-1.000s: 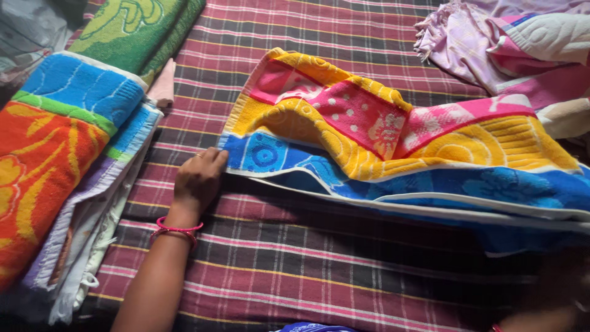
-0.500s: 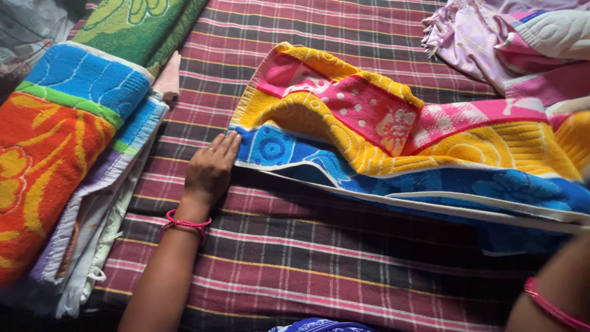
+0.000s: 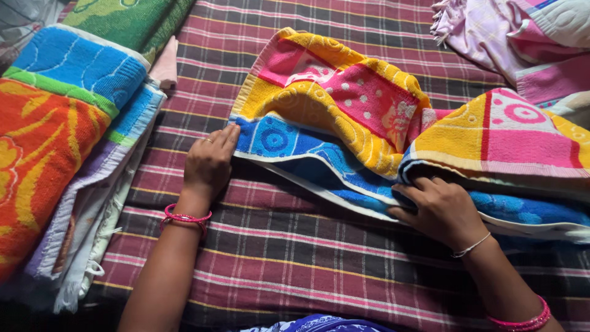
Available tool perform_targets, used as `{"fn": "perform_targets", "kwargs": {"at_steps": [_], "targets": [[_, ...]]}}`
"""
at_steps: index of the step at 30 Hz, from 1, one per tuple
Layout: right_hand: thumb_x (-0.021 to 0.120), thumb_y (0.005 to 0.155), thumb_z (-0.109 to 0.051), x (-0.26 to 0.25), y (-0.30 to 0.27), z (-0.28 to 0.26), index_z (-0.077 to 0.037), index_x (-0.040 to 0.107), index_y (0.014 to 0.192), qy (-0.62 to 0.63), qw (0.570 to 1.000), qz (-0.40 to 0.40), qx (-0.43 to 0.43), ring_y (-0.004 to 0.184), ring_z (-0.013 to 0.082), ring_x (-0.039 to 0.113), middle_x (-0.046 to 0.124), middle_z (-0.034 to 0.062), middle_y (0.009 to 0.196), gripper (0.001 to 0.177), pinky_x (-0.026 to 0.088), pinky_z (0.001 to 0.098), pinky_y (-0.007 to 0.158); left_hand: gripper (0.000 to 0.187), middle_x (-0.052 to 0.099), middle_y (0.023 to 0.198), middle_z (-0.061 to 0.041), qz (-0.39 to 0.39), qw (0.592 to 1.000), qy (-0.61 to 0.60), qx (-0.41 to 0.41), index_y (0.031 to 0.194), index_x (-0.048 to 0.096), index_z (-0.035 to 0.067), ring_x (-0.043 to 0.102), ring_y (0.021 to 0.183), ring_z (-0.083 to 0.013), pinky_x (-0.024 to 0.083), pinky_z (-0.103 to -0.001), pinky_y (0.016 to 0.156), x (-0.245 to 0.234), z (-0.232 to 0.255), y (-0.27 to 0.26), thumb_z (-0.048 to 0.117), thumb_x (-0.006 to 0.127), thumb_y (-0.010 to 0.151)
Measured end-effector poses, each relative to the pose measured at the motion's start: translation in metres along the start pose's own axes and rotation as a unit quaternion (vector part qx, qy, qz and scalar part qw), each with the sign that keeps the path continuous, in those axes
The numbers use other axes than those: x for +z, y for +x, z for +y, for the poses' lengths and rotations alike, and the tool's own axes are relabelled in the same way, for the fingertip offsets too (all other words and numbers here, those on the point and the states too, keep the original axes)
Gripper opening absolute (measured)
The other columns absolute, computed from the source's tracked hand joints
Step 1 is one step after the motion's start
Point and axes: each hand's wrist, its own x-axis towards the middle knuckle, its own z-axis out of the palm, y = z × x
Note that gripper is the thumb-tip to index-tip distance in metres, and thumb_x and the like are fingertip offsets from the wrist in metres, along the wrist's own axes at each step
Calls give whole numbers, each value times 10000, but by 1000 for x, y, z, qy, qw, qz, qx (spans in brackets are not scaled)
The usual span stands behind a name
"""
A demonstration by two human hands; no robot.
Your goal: The person folds a multicolored towel on a plaid bedsheet, aligning edges and making several folds to create a compact rectangle. The person then folds a second patterned towel and places it on top of the first folded towel.
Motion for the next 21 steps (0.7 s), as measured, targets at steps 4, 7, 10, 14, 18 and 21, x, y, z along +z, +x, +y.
{"fn": "perform_targets", "kwargs": {"at_steps": [4,7,10,14,18,21], "targets": [[804,838,-369,14,-11,14,-198,790,885,4,999,23,45,648,244,658,664,48,728,178,524,384,595,420,707,1318,-100,-1,1000,1,0,1335,667,33,692,1152,-235,551,-384,877,-2,0,2,31,544,933],[811,816,-292,17,-32,27,-195,784,938,58,992,97,53,641,242,634,615,49,701,158,511,379,596,423,707,1320,-92,6,1000,5,3,1332,667,42,696,1147,-234,551,-384,880,-3,1,3,37,541,928],[817,708,-309,18,-56,29,-206,793,897,72,984,135,86,573,246,609,593,56,635,217,498,391,553,413,711,1308,-87,8,1000,4,-3,1328,672,52,704,1118,-229,546,-379,843,-3,1,3,46,542,936],[842,689,-374,27,-66,20,-201,796,885,52,997,41,44,530,240,624,618,52,612,266,509,389,508,388,708,1314,-87,12,1000,25,-13,1323,675,56,714,1067,-221,539,-376,791,-2,4,1,52,546,957],[841,652,-451,26,-69,15,-192,810,1002,21,999,6,27,468,253,609,606,79,575,436,503,401,454,454,664,1390,-65,7,999,33,-21,1410,617,83,710,992,-233,536,-383,774,-6,3,1,53,543,964],[800,669,-416,29,-75,18,-176,798,1080,22,1000,18,1,487,240,607,626,89,649,476,502,393,468,533,626,1471,-69,16,1000,-8,2,1482,563,142,697,931,-246,529,-391,746,-9,2,2,52,536,958]]}}
